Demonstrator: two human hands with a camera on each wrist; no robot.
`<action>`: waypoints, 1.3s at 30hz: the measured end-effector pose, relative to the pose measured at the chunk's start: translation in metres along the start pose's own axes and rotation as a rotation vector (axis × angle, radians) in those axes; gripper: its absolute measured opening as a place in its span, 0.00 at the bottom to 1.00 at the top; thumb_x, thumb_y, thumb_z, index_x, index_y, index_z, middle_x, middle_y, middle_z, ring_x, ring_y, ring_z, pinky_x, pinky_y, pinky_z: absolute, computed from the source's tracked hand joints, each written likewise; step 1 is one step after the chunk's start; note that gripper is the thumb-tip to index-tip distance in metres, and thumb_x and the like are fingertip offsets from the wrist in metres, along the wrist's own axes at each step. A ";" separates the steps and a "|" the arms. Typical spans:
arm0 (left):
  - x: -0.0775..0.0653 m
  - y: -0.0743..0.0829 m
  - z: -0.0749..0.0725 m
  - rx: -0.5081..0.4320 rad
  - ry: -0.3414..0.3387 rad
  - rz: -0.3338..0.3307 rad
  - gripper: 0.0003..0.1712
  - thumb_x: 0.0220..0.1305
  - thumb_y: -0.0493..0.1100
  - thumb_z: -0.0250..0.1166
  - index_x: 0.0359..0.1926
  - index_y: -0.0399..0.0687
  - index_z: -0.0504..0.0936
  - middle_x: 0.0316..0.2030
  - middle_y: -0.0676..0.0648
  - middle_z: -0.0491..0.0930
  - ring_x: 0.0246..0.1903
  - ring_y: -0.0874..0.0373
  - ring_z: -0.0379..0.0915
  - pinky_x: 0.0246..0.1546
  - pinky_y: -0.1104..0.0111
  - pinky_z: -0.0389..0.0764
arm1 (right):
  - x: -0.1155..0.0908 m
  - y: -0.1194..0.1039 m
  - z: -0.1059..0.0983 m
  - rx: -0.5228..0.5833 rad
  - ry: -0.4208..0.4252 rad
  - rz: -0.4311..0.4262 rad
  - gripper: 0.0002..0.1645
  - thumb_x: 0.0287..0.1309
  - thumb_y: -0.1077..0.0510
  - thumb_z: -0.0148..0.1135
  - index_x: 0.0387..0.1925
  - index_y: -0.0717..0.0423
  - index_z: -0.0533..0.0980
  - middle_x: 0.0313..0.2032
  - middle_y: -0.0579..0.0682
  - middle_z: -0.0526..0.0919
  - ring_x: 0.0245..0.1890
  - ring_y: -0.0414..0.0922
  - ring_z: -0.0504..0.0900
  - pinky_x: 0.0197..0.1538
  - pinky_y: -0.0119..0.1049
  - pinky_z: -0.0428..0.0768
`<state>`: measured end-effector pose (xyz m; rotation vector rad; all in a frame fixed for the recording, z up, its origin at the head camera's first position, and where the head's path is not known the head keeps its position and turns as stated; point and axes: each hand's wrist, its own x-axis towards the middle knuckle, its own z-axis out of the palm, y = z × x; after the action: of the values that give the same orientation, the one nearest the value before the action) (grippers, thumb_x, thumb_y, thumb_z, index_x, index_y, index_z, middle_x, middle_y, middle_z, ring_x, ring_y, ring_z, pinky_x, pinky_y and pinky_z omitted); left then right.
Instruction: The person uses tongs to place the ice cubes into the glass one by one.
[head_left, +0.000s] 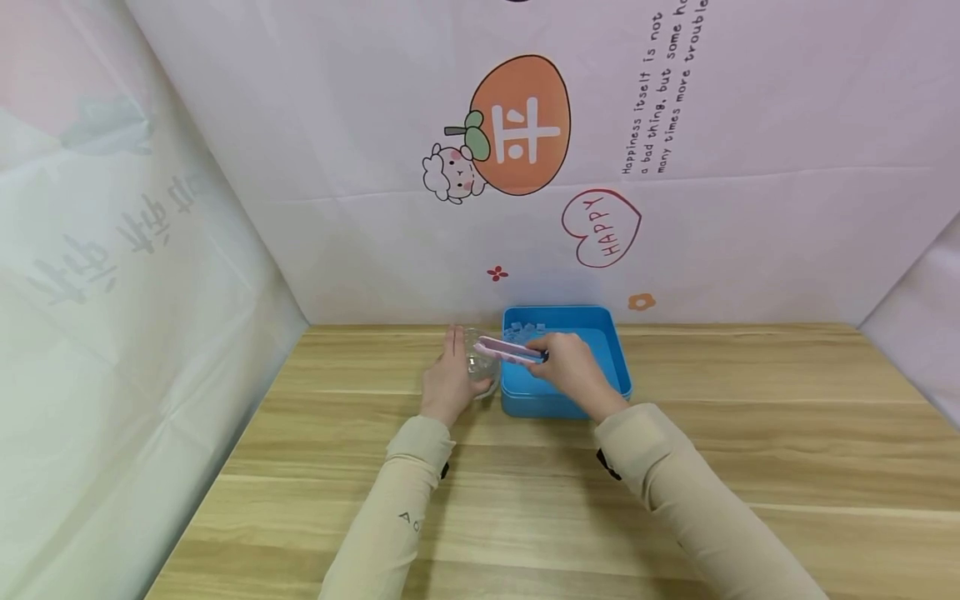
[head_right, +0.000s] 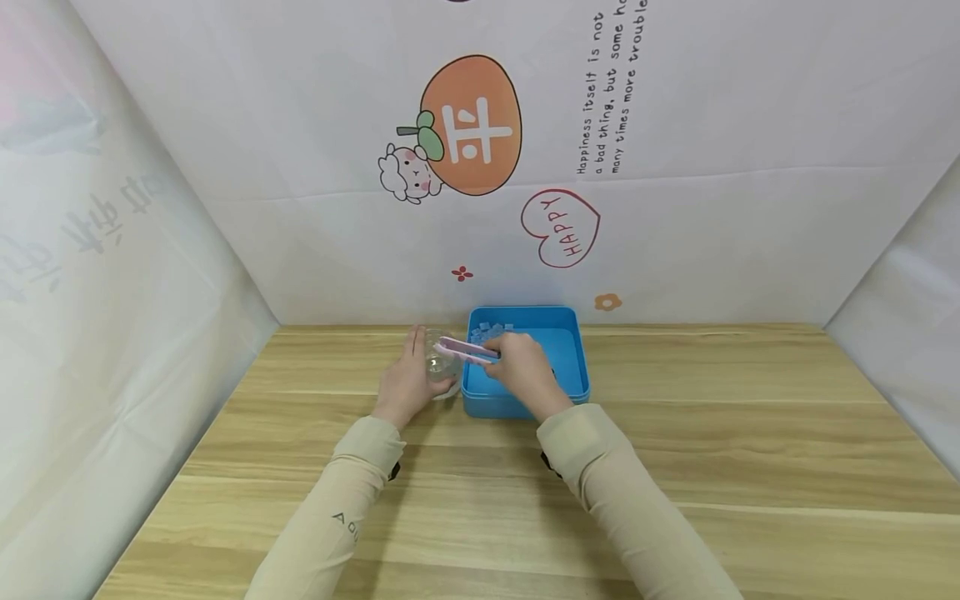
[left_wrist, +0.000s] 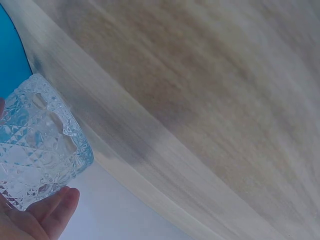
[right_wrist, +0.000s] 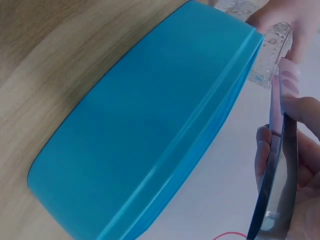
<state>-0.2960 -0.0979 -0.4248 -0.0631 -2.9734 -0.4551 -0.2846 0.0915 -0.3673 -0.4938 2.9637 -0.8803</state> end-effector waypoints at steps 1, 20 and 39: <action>0.000 0.000 0.000 -0.002 0.001 -0.001 0.59 0.50 0.60 0.72 0.73 0.39 0.50 0.74 0.41 0.53 0.36 0.51 0.79 0.25 0.65 0.78 | 0.000 0.000 0.001 0.001 0.000 0.004 0.21 0.56 0.60 0.66 0.52 0.60 0.79 0.46 0.60 0.85 0.32 0.45 0.81 0.27 0.29 0.77; -0.001 -0.002 0.001 -0.014 0.025 0.017 0.59 0.49 0.59 0.73 0.73 0.37 0.51 0.73 0.40 0.54 0.41 0.48 0.80 0.28 0.63 0.81 | 0.003 0.000 0.000 0.002 0.054 -0.008 0.24 0.54 0.59 0.67 0.53 0.62 0.79 0.42 0.62 0.85 0.25 0.43 0.77 0.23 0.28 0.72; -0.002 0.000 -0.001 0.020 0.027 0.018 0.60 0.50 0.61 0.71 0.73 0.37 0.51 0.73 0.39 0.54 0.56 0.44 0.75 0.47 0.55 0.81 | 0.011 0.031 0.007 0.012 0.159 0.171 0.24 0.58 0.59 0.65 0.56 0.64 0.76 0.52 0.65 0.81 0.46 0.56 0.82 0.39 0.41 0.83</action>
<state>-0.2937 -0.0987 -0.4238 -0.0801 -2.9475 -0.4206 -0.3040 0.1090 -0.3889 -0.1739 3.0804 -0.9600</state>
